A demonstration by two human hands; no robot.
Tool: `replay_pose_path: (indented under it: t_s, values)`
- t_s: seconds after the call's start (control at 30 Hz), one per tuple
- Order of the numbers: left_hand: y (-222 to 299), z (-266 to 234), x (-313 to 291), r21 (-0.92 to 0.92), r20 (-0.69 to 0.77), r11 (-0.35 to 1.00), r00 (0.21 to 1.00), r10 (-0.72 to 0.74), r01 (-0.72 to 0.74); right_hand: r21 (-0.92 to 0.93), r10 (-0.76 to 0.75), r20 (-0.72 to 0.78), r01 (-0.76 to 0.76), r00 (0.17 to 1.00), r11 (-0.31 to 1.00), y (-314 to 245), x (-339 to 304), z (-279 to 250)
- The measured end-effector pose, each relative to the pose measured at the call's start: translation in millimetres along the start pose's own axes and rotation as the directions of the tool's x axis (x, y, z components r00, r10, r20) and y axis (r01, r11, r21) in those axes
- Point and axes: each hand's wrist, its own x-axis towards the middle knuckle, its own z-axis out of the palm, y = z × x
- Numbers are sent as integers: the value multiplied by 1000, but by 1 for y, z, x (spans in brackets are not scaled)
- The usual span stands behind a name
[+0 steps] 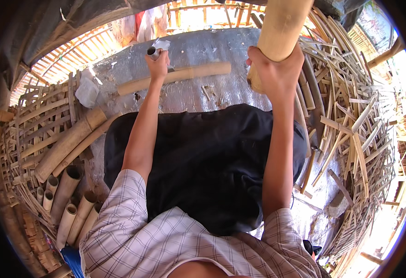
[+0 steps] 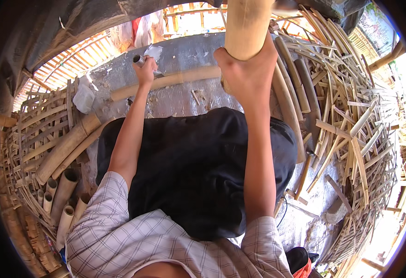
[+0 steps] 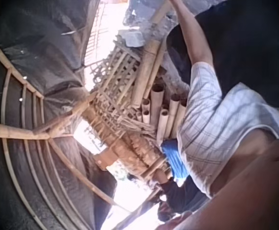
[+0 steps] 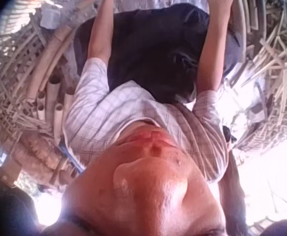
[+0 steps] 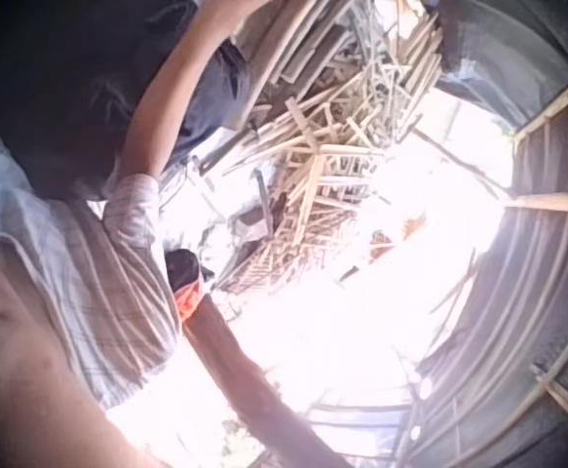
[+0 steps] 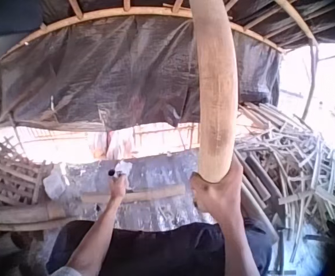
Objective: The person splits and shaves bamboo poles using a knife, handling several different bamboo sections in a workshop environment.
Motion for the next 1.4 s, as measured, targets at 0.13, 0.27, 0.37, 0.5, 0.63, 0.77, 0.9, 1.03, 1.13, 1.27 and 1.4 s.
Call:
replay_pose_path:
  t_s: [0.13, 0.27, 0.37, 0.5, 0.63, 0.77, 0.9, 1.03, 1.13, 1.27, 1.4]
  values:
    - [16, 12, -14, -16, -128, 1000, 992, 4, -6, -153, -161, -127, 141, 979, 978, 98, -54, 26]
    - [5, 2, -20, -39, -113, 999, 993, -32, 27, -494, 566, 92, -456, 820, 740, 205, -116, 23]
    - [5, -24, -14, 47, -36, 999, 999, 13, -11, -258, 521, 125, -479, 845, 839, 127, -59, 26]
    - [-5, -7, -22, 65, -42, 994, 995, 89, -86, -112, 367, 51, -360, 929, 926, 136, -51, 19]
    - [-7, -4, -23, 64, -15, 992, 994, 107, -106, -551, 213, 0, -178, 977, 815, 227, -113, 16]
    - [1, -11, -18, 44, 11, 999, 1000, 25, -26, -20, 662, 298, -688, 688, 725, 190, -93, 11]
    - [-9, -19, -21, 67, -16, 993, 994, 104, -102, 188, 521, 292, -582, 802, 791, 87, -42, -1]
    - [-6, -9, -32, -43, -61, 998, 997, 49, -52, 110, 143, 47, -147, 989, 983, 3, -6, -24]
    - [-5, -17, -26, -45, 6, 996, 997, 78, -77, -25, -72, -78, 70, 994, 997, 11, 13, -26]
    - [-1, -18, -26, -33, 27, 997, 997, 69, -68, -97, -205, -188, 189, 961, 977, 90, -28, 8]
    - [5, -4, -37, -63, -25, 994, 996, 83, -84, -431, 765, 233, -641, 601, 635, 208, -104, 18]
